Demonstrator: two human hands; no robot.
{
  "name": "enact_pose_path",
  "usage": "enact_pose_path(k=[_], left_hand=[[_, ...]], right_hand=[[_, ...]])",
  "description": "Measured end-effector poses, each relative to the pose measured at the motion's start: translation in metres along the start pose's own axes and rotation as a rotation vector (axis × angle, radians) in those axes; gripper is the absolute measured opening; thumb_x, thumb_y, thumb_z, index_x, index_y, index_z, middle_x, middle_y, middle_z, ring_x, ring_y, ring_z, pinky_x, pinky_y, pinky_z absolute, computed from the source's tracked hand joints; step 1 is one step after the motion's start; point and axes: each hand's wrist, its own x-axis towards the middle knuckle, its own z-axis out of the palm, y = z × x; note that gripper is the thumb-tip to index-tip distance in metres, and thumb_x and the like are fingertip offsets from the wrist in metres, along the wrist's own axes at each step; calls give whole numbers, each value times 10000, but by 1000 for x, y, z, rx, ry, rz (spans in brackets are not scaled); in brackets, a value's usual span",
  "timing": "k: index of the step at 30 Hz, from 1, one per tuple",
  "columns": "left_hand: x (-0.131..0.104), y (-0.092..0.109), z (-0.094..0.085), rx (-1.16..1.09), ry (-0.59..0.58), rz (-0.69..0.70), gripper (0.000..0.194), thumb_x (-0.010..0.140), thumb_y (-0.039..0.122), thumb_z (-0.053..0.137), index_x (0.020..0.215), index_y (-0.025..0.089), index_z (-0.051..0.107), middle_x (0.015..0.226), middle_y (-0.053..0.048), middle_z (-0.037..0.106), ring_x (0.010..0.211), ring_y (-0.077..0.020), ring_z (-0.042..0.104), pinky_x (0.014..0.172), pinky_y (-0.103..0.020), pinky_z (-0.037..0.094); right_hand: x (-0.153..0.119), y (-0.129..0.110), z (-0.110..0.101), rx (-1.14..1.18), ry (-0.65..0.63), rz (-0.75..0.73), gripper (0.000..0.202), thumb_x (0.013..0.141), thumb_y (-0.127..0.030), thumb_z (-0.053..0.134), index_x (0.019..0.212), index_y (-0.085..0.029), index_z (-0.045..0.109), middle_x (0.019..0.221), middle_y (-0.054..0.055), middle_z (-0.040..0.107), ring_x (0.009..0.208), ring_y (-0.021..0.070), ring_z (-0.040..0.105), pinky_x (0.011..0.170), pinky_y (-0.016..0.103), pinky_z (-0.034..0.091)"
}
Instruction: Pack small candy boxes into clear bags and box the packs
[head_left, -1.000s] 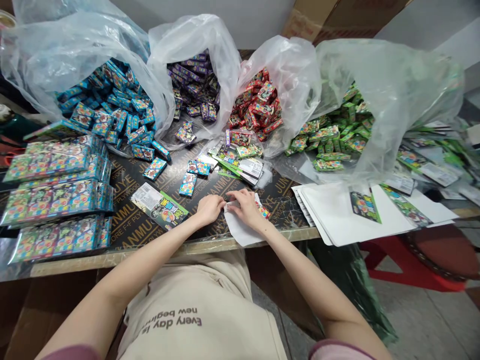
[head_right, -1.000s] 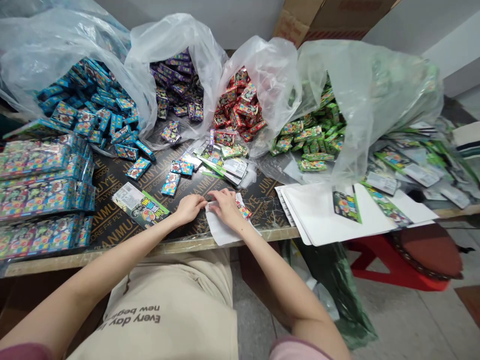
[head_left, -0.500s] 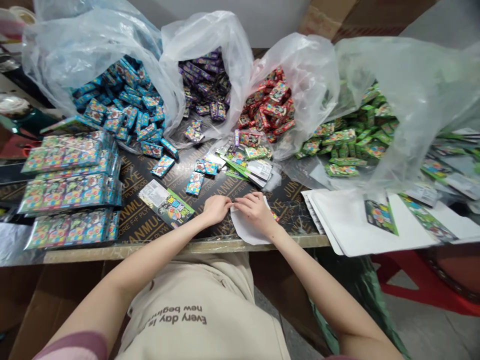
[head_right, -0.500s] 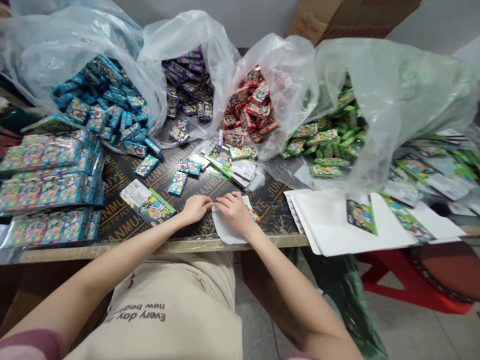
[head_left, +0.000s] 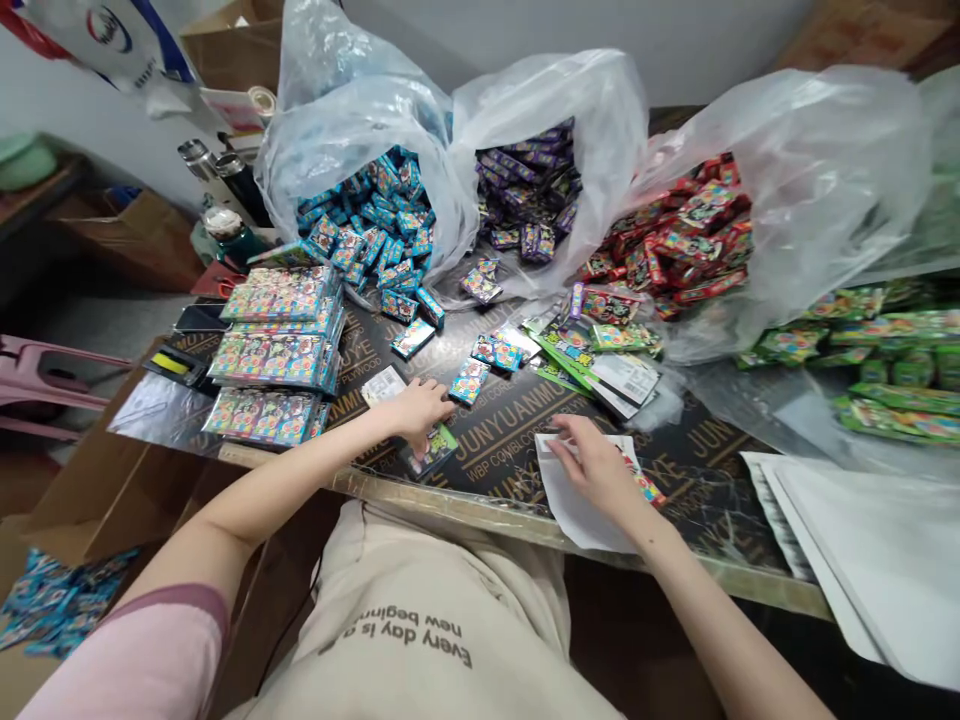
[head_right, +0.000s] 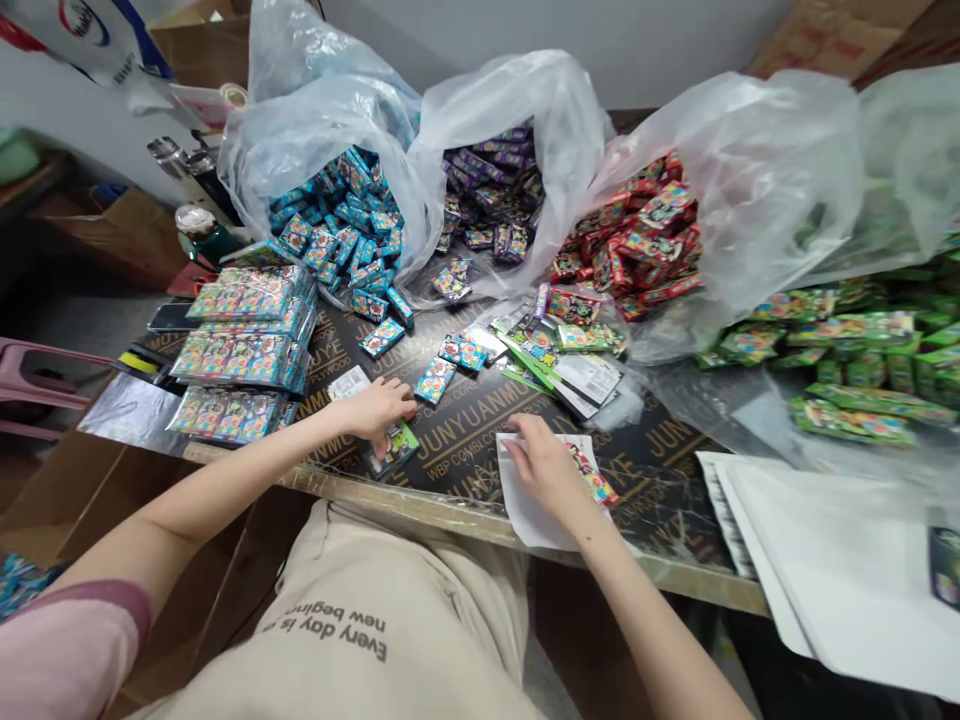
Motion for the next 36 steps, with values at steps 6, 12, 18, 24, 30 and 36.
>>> enact_pose_path(k=[6, 12, 18, 24, 30, 36], left_hand=[[-5, -3, -6, -707, 295, -12, 417, 645, 279, 796, 993, 176, 590, 724, 38, 539, 670, -140, 496, 619, -238, 355], [-21, 30, 2, -1225, 791, 74, 437, 841, 297, 602, 1256, 210, 496, 1010, -39, 620, 872, -157, 587, 787, -272, 468], [-32, 52, 6, -1145, 1077, -20, 165, 827, 301, 662, 944, 185, 667, 914, -40, 676, 862, -156, 623, 780, -265, 501], [-40, 52, -13, -971, 1116, 115, 98, 840, 259, 671, 812, 184, 728, 795, -38, 707, 739, -131, 655, 723, -257, 535], [-41, 51, -9, -654, 1159, 306, 137, 864, 208, 636, 970, 199, 723, 913, -57, 705, 806, -124, 674, 731, -234, 549], [-48, 48, -3, -518, 1164, 348, 169, 886, 192, 588, 1002, 216, 708, 934, -63, 704, 802, -126, 679, 717, -235, 557]], right_hand=[[20, -64, 14, 302, 83, 47, 495, 901, -379, 565, 1360, -274, 412, 1223, 109, 606, 1109, 255, 603, 964, 464, 492], [49, -109, 19, 727, 370, 207, 519, 867, -393, 624, 1342, -290, 442, 1029, 58, 697, 927, 205, 671, 864, 394, 551], [56, -131, 13, 711, 385, 192, 475, 782, -364, 724, 1228, -282, 586, 1014, 46, 716, 920, 209, 681, 793, 363, 569], [50, -139, 4, 619, 337, 203, 332, 804, -323, 702, 1129, -273, 652, 845, 3, 736, 734, 175, 694, 705, 336, 584], [30, -131, 8, 317, 446, -35, 207, 851, -251, 653, 1056, -280, 666, 898, 22, 753, 809, 203, 719, 772, 372, 587], [23, -131, -7, 201, 396, -183, 198, 901, -254, 575, 1091, -281, 625, 981, 56, 728, 940, 232, 686, 851, 422, 546]])
